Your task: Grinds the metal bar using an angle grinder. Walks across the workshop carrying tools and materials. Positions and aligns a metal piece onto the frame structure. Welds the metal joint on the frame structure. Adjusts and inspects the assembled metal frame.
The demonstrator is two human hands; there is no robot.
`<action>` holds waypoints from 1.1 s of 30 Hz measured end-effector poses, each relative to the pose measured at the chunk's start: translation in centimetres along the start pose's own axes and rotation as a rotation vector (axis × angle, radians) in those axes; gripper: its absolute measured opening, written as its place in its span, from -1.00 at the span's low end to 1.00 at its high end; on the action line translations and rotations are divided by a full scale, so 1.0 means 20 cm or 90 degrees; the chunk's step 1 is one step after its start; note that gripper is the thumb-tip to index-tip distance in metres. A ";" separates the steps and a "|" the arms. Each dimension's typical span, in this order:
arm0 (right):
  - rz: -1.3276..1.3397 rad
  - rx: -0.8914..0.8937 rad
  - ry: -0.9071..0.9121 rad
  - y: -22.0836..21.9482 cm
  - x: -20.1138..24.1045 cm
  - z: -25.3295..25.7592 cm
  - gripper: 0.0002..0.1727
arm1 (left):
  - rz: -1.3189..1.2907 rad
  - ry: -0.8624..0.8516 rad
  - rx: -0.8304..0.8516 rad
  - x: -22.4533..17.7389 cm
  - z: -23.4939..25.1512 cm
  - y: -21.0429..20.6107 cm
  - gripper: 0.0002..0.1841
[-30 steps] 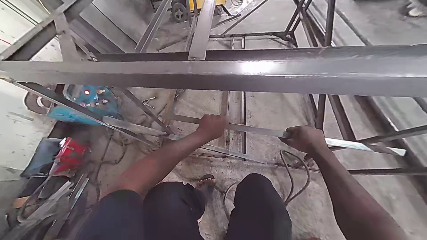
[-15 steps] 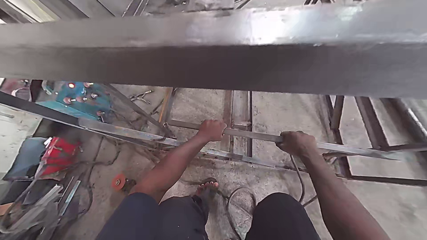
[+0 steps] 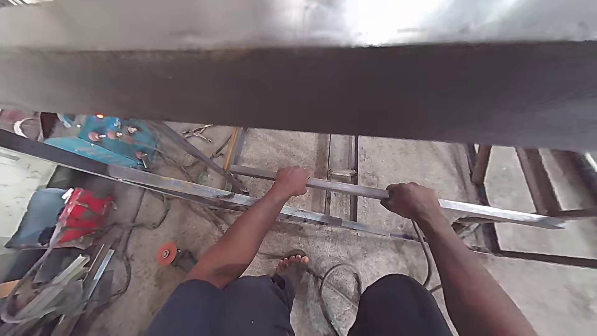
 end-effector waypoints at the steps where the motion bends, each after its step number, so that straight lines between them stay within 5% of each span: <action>1: 0.007 -0.007 0.001 0.01 0.01 -0.01 -0.67 | -0.004 0.000 -0.011 0.00 -0.02 0.01 -0.65; 10: -0.010 -0.120 -0.003 0.23 -0.01 0.05 -0.68 | -0.028 0.043 -0.087 -0.02 -0.14 0.16 -0.69; 12: -0.016 -0.092 -0.007 0.21 -0.04 0.06 -0.68 | -0.068 0.044 0.012 -0.09 -0.18 0.21 -0.65; 15: -0.018 -0.037 -0.017 0.14 -0.05 0.05 -0.70 | -0.061 -0.011 -0.039 -0.08 -0.11 0.11 -0.70; 23: -0.015 0.006 -0.006 0.04 0.01 0.06 -0.65 | -0.094 0.051 0.075 -0.08 -0.18 0.13 -0.64; 33: -0.017 0.024 -0.006 0.09 0.07 0.02 -0.68 | -0.021 0.030 0.020 -0.02 -0.02 -0.03 -0.76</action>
Point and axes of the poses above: each hand's wrist, its own z-axis towards the middle knuckle, its own y-axis out of the back of the hand, x = y × z, the point moved 3 cm from there along z, towards the middle knuckle, and after that the axes turned 3 degrees about -y, right-handed, at the moved point
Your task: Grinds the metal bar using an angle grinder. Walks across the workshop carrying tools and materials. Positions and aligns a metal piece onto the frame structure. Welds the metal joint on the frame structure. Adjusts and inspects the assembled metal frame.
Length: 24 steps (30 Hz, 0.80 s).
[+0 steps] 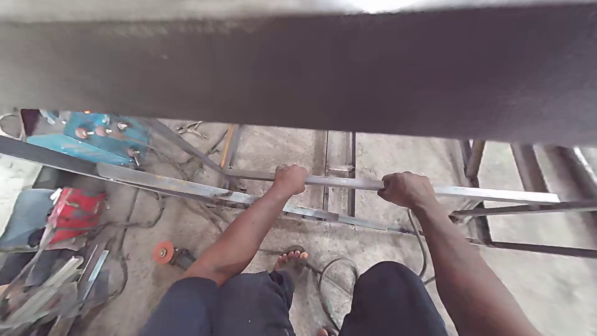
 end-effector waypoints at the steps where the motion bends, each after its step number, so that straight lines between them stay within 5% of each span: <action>1: -0.001 -0.005 0.000 -0.01 -0.01 0.01 -0.68 | -0.001 0.003 0.005 0.00 0.00 0.00 -0.76; 24: 0.096 -0.132 0.117 -0.21 -0.13 0.09 -0.76 | 0.134 -0.004 0.020 0.04 0.17 -0.10 -0.55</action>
Point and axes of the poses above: each hand's wrist, its own z-axis towards the middle knuckle, its own y-axis out of the back of the hand, x = y × z, the point moved 3 cm from there along z, towards the middle knuckle, and after that the axes turned 3 degrees about -y, right-handed, at the moved point
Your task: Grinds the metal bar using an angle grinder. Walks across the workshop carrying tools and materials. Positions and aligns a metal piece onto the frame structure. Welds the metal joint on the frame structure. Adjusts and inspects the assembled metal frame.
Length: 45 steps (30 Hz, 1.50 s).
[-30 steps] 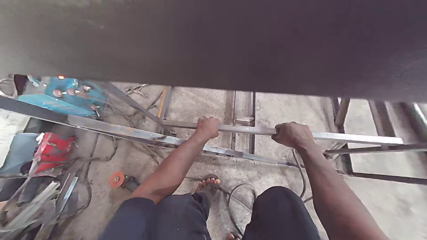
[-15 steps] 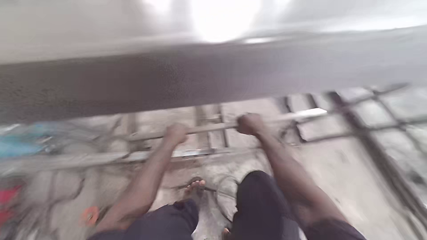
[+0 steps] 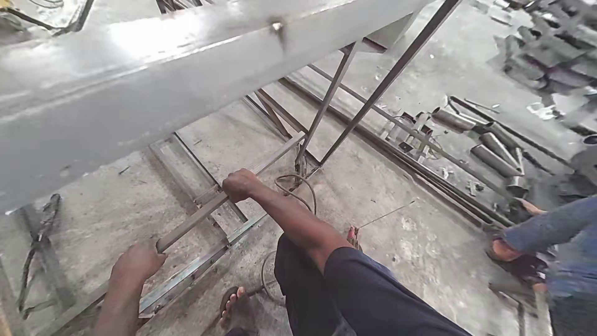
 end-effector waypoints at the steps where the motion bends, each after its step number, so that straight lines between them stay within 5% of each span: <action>1: 0.003 -0.007 0.003 0.00 0.00 0.01 -0.76 | -0.001 0.002 -0.002 0.00 0.00 0.01 -0.55; 13: -0.015 0.022 0.015 0.05 -0.04 0.21 -0.73 | -0.032 0.039 -0.053 0.00 0.01 0.05 -0.62; 22: 0.022 0.021 -0.014 -0.11 -0.02 0.02 -0.75 | 0.018 0.057 0.019 -0.05 -0.01 0.01 -0.48; 45: 0.021 0.035 -0.028 -0.08 0.01 -0.02 -0.79 | 0.028 0.018 0.014 0.00 0.00 -0.03 -0.56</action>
Point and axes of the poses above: each hand's wrist, its own z-axis towards the middle knuckle, its own y-axis out of the back of the hand, x = y × z, the point moved 3 cm from there along z, towards the middle knuckle, and after that the axes turned 3 degrees about -y, right-handed, at the moved point
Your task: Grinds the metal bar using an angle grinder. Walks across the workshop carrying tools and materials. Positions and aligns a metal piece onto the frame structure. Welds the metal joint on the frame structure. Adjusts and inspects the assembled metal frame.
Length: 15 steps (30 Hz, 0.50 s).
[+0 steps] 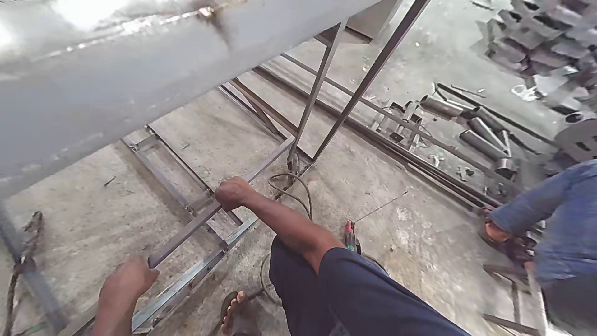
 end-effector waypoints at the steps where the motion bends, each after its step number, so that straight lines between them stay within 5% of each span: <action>1: 0.000 -0.001 0.000 0.00 0.00 0.00 -0.79 | 0.003 -0.010 -0.001 -0.01 0.00 0.01 -0.54; 7: -0.004 -0.006 -0.003 -0.01 0.00 0.01 -0.75 | -0.067 -0.127 -0.063 -0.26 0.02 0.08 -0.26; 15: 0.015 -0.007 -0.039 0.01 0.01 -0.02 -0.75 | -0.046 -0.137 -0.041 -0.30 0.00 0.12 -0.35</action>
Point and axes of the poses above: each hand's wrist, its own z-axis towards the middle knuckle, its own y-axis out of the back of the hand, x = y × z, the point moved 3 cm from there along z, towards the middle knuckle, and after that the axes turned 3 degrees about -y, right-handed, at the moved point
